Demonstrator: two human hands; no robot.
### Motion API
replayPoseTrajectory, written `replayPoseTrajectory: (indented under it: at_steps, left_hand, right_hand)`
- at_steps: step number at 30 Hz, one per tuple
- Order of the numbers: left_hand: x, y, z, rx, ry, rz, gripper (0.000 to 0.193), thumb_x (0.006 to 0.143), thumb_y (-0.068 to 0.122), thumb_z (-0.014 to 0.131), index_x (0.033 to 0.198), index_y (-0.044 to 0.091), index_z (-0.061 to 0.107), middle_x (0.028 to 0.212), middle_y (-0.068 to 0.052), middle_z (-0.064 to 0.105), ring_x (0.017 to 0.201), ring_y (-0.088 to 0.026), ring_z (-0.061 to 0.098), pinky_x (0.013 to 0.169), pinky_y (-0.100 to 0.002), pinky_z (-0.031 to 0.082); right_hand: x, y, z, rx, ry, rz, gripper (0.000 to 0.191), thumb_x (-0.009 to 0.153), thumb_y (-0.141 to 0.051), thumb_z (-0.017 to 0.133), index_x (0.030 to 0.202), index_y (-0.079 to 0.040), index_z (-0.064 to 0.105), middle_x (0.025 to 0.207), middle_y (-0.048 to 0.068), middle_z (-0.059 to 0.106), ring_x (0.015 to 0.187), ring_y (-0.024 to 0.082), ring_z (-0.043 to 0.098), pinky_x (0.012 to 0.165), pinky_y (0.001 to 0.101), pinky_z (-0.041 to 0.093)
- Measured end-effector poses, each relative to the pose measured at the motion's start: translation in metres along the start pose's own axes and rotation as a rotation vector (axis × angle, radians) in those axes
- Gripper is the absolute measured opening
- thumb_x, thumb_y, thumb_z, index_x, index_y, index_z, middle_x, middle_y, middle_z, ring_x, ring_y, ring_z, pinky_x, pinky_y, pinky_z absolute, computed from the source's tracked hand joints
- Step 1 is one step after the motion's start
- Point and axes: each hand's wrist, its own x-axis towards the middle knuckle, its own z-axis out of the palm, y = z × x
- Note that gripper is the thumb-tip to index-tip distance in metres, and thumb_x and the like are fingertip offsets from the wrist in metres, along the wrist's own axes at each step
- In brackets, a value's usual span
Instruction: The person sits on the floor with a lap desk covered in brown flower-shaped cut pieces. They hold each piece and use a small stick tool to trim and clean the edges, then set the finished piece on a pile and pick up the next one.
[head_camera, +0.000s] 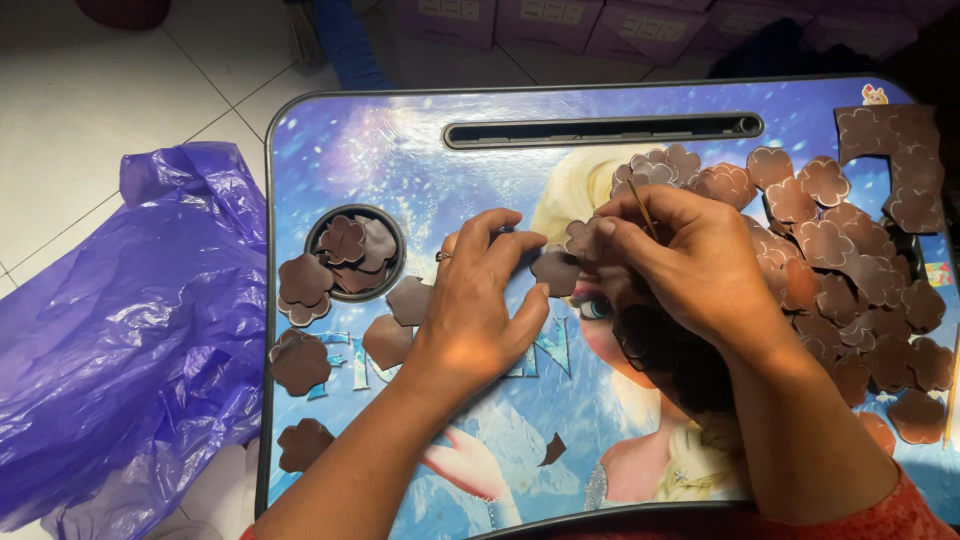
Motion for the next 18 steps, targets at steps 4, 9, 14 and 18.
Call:
replayPoseTrajectory:
  at_steps: [4,9,14,18]
  left_hand:
    - [-0.001,-0.002,0.004,0.043,-0.025,-0.017,0.036,0.081,0.014,0.076,0.114,0.004,0.067,0.133,-0.017,0.057,0.125,-0.039,0.053,0.107,-0.047,0.043]
    - [0.002,-0.003,0.002,0.052,-0.047,-0.019,0.035,0.081,0.014,0.077,0.113,0.004,0.068,0.131,-0.017,0.059,0.124,-0.039,0.054,0.106,-0.047,0.043]
    - [0.002,-0.004,-0.004,0.028,-0.089,-0.017,0.034,0.082,0.015,0.076,0.114,0.004,0.070,0.134,-0.017,0.059,0.127,-0.038,0.054,0.107,-0.046,0.043]
    - [0.002,-0.007,-0.006,0.022,-0.122,-0.028,0.035,0.081,0.014,0.075,0.115,0.004,0.071,0.135,-0.017,0.059,0.126,-0.038,0.055,0.107,-0.046,0.043]
  right_hand:
    - [-0.002,0.006,-0.005,-0.283,-0.028,0.071,0.017,0.095,-0.011,0.068,0.106,0.001,0.075,0.082,0.008,0.073,0.067,0.010,0.064,0.058,0.0254,0.053]
    - [-0.002,0.015,0.009,-0.709,0.011,-0.302,0.012,0.089,-0.012,0.075,0.098,-0.005,0.079,0.086,0.009,0.072,0.076,0.017,0.070,0.069,0.0311,0.055]
    - [-0.001,0.015,0.016,-0.669,0.039,-0.219,0.015,0.087,-0.015,0.075,0.098,-0.005,0.078,0.088,0.008,0.073,0.077,0.019,0.073,0.070,0.0319,0.056]
    - [-0.002,0.014,0.017,-0.692,0.034,-0.205,0.016,0.087,-0.015,0.075,0.099,-0.005,0.077,0.088,0.009,0.074,0.077,0.019,0.074,0.070,0.0325,0.056]
